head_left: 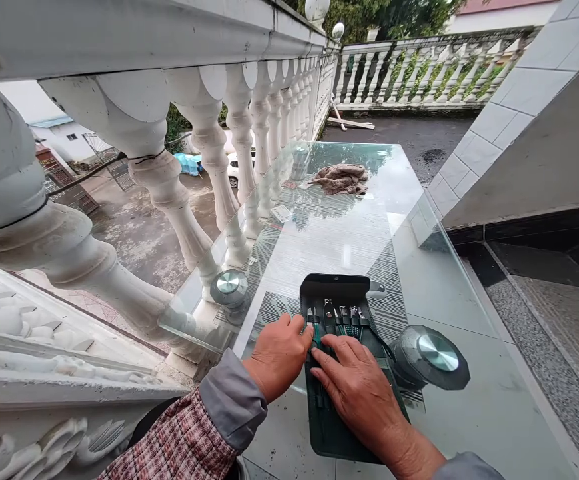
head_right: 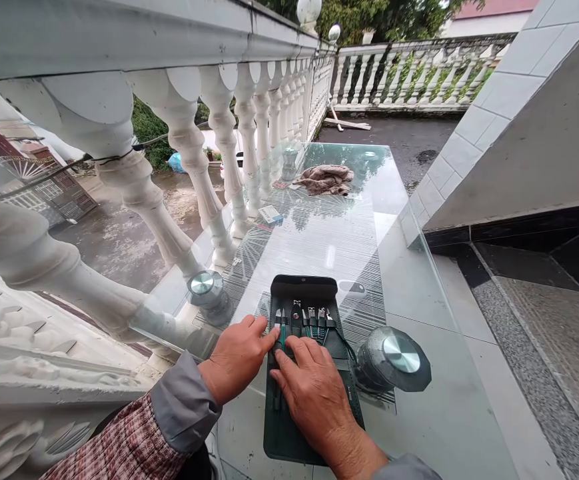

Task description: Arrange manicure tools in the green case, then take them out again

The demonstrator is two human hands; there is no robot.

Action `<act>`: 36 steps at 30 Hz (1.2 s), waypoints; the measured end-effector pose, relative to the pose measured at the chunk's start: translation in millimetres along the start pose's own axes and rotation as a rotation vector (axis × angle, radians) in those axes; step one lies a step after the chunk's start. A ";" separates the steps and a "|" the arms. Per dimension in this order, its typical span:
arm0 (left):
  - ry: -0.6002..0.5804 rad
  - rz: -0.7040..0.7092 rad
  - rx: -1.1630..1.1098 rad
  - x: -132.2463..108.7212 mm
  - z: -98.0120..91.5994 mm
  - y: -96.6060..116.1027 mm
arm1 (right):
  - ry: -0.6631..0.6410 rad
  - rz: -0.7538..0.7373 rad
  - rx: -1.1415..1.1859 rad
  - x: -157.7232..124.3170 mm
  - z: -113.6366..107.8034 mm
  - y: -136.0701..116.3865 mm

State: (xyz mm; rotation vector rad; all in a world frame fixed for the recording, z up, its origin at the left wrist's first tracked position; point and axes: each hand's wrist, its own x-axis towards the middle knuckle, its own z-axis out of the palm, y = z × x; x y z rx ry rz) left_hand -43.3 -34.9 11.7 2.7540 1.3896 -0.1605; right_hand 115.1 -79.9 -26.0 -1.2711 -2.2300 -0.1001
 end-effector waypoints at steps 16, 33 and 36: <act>0.136 -0.135 -0.111 -1.5 5.0 -6.3 | 0.033 -0.012 0.026 -1.9 1.3 3.5; 0.206 0.017 -0.119 -1.3 6.9 -1.3 | 0.304 0.320 0.231 7.7 -27.3 30.9; 0.193 0.040 -0.111 -0.2 7.9 -0.8 | 0.294 0.362 0.250 7.4 -27.8 34.4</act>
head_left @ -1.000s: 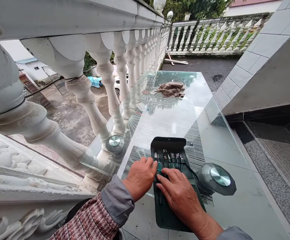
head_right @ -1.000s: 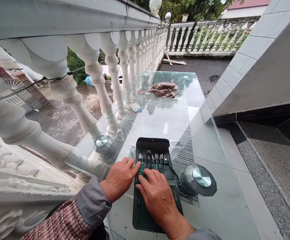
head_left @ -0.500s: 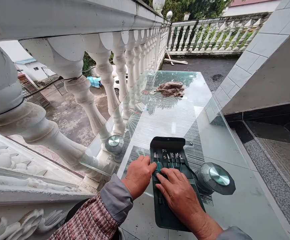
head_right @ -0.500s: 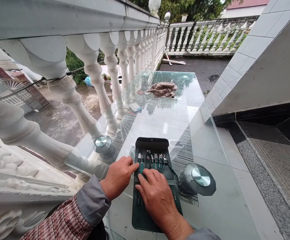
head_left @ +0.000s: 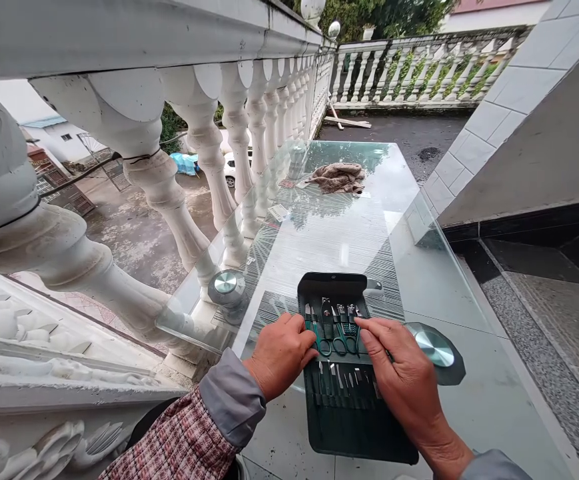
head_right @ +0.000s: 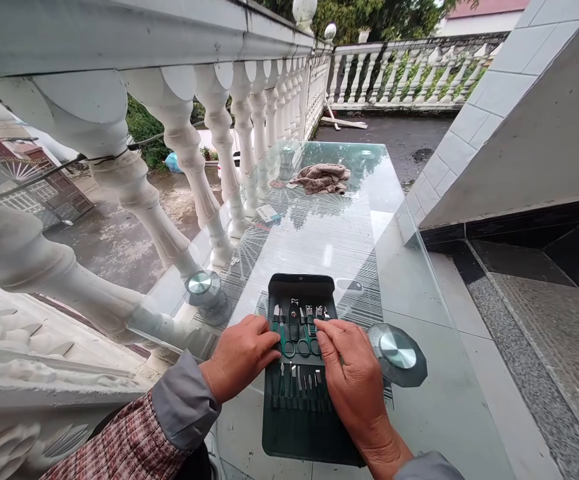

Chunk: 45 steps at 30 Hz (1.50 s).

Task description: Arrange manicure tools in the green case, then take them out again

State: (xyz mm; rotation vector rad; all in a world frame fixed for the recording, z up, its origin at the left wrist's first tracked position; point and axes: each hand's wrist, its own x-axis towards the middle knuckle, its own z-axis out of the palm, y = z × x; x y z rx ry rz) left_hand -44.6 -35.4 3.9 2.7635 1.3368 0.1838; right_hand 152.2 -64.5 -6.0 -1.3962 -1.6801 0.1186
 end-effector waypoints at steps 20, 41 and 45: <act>0.046 0.021 0.069 2.9 1.7 0.0 | -0.314 -0.043 -0.259 -11.0 7.8 5.6; 0.052 0.044 0.041 3.7 4.8 3.1 | -0.251 -0.144 -0.393 -11.1 7.4 5.2; 0.055 0.040 0.041 3.5 6.9 3.1 | -0.241 -0.142 -0.393 -10.2 4.1 7.3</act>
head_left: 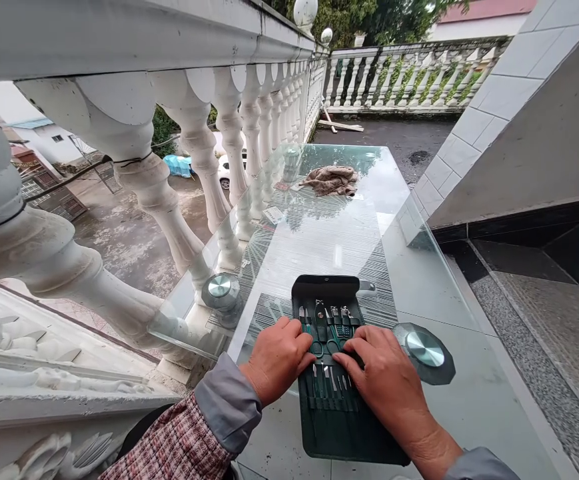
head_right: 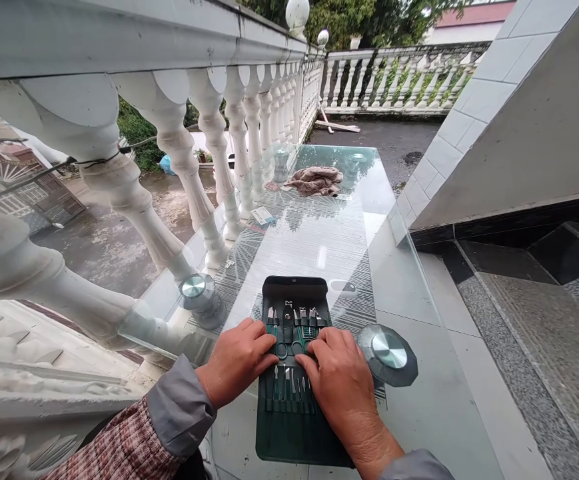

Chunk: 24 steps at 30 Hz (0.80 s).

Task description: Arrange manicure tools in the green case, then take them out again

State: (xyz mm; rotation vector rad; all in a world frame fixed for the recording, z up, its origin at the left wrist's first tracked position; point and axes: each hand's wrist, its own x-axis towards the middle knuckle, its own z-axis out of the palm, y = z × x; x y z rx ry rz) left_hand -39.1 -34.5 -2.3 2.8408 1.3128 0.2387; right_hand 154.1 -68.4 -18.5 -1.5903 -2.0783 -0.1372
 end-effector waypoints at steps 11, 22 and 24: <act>-0.010 -0.019 0.002 0.9 1.5 0.4 | 0.027 0.027 0.081 -3.5 5.3 -10.6; -0.014 -0.026 -0.008 0.5 1.4 1.0 | 0.010 -0.003 -0.059 -0.6 0.4 -4.5; -0.016 -0.028 -0.014 0.3 2.1 0.6 | 0.013 -0.022 -0.074 -0.8 -0.7 -1.9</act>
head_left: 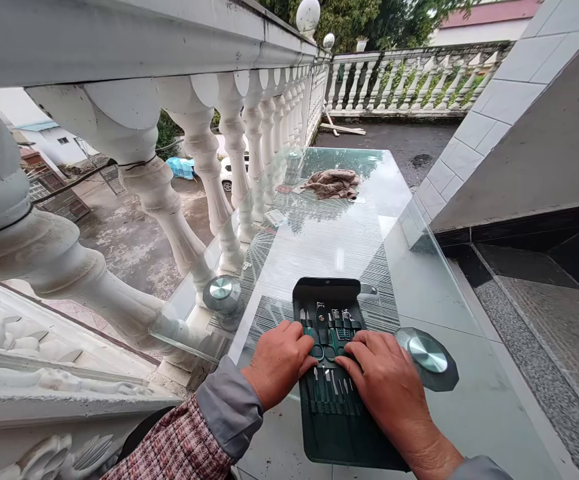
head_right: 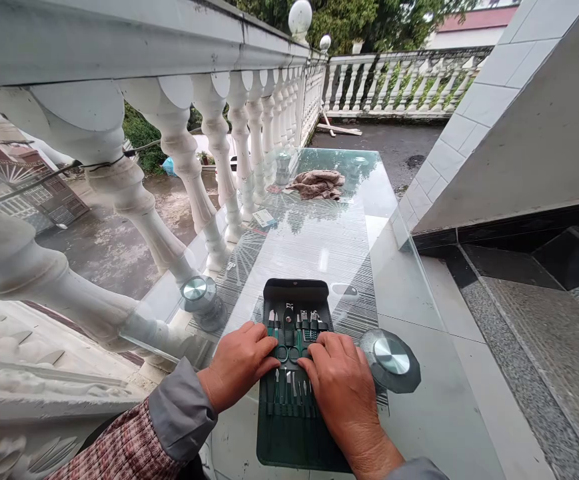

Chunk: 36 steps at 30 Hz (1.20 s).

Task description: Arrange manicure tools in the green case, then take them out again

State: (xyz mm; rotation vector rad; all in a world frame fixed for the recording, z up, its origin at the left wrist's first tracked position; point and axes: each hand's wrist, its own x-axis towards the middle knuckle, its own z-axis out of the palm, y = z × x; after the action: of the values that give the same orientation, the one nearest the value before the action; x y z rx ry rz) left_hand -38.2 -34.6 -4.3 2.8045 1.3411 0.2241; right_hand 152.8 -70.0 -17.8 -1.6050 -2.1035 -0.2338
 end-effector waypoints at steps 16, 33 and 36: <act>-0.003 0.003 0.001 0.1 -0.7 -0.9 | 0.141 0.120 0.186 5.1 -4.1 16.2; 0.192 0.049 -0.037 3.4 -0.1 1.0 | -0.098 0.135 0.161 -0.3 -1.1 24.8; 0.237 0.073 -0.047 5.7 0.7 1.9 | -0.054 0.114 0.144 -0.3 0.4 23.5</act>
State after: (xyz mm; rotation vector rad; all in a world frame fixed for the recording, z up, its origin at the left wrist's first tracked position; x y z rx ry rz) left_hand -33.1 -31.3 -4.2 2.8623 1.2537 0.5992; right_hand 174.9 -63.0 -21.9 -1.6551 -2.0107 -0.0007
